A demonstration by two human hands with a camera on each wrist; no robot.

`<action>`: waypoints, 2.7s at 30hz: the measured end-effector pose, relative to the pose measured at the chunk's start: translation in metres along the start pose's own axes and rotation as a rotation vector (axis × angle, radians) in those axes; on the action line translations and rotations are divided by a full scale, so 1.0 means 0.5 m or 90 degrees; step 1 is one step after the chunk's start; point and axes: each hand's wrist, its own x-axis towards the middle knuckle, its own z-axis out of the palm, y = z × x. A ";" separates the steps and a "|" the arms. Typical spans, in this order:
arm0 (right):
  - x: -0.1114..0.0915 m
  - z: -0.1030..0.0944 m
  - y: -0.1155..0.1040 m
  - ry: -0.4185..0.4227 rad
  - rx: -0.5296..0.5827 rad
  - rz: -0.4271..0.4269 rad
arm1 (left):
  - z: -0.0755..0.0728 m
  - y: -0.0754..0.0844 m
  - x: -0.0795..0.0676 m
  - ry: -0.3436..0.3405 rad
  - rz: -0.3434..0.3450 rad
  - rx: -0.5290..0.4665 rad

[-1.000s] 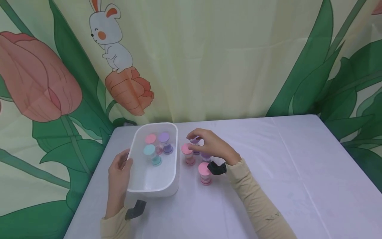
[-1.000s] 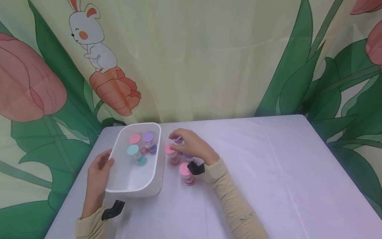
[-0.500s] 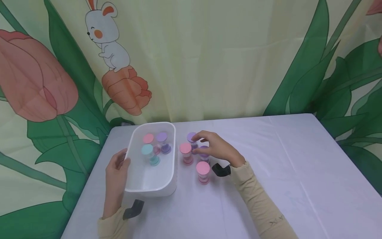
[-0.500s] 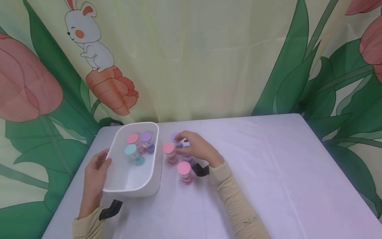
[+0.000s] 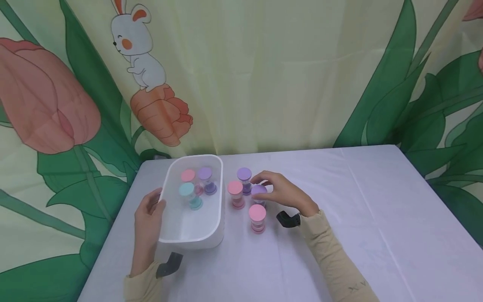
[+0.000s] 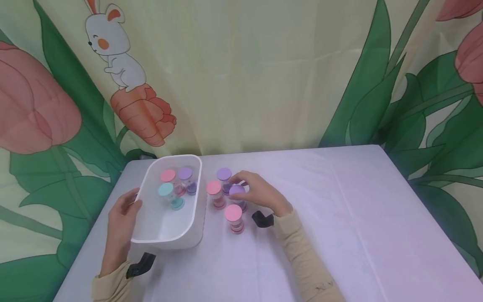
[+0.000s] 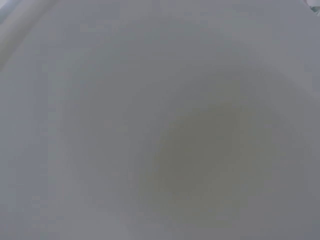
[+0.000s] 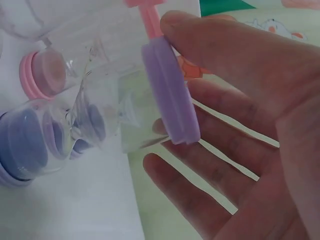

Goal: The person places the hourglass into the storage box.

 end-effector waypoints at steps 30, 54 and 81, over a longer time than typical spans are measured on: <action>-0.014 0.010 0.007 -0.001 0.064 0.064 | 0.002 -0.006 0.005 0.001 0.007 -0.016; 0.011 -0.016 -0.021 0.013 0.033 -0.017 | 0.000 -0.011 0.010 0.001 0.029 -0.018; 0.022 -0.048 -0.081 0.031 -0.026 -0.057 | -0.003 -0.011 0.005 -0.012 0.024 -0.022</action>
